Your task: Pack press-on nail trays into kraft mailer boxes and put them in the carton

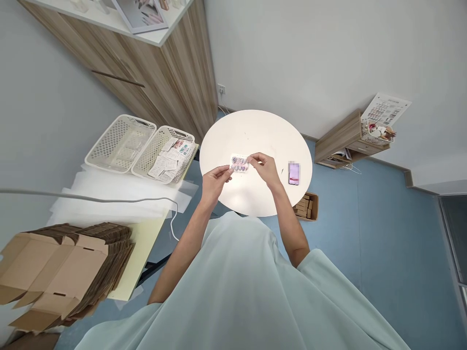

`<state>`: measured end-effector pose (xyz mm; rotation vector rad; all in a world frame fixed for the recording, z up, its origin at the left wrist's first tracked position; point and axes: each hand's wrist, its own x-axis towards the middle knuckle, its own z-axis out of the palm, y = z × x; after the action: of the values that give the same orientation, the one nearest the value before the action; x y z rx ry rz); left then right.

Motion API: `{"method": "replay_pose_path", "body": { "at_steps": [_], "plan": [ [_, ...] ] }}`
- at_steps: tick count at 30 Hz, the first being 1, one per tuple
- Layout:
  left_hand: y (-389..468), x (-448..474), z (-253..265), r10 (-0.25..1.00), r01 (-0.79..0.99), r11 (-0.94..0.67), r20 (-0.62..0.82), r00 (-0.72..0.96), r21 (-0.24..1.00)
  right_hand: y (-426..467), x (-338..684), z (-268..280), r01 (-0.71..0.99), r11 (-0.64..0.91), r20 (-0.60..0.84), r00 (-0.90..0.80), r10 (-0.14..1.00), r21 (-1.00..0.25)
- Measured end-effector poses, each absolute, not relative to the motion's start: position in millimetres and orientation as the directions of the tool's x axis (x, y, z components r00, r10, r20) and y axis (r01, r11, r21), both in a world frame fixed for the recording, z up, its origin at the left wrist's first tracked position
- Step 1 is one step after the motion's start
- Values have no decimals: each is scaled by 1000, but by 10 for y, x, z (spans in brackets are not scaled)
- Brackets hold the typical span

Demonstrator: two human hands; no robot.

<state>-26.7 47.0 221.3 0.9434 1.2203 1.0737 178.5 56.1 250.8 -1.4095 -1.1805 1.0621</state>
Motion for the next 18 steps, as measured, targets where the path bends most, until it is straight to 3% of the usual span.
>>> {"method": "replay_pose_path", "body": {
  "at_steps": [11, 18],
  "plan": [
    [557, -317, 2318, 929, -118, 369, -361, 87, 922, 262, 1804, 2635, 73, -73, -73, 8, 997, -995],
    [590, -331, 2475, 924, -171, 373, -348, 159, 912, 83, 1830, 2641, 64, -108, -108, 1, 994, -992]
  ]
}}
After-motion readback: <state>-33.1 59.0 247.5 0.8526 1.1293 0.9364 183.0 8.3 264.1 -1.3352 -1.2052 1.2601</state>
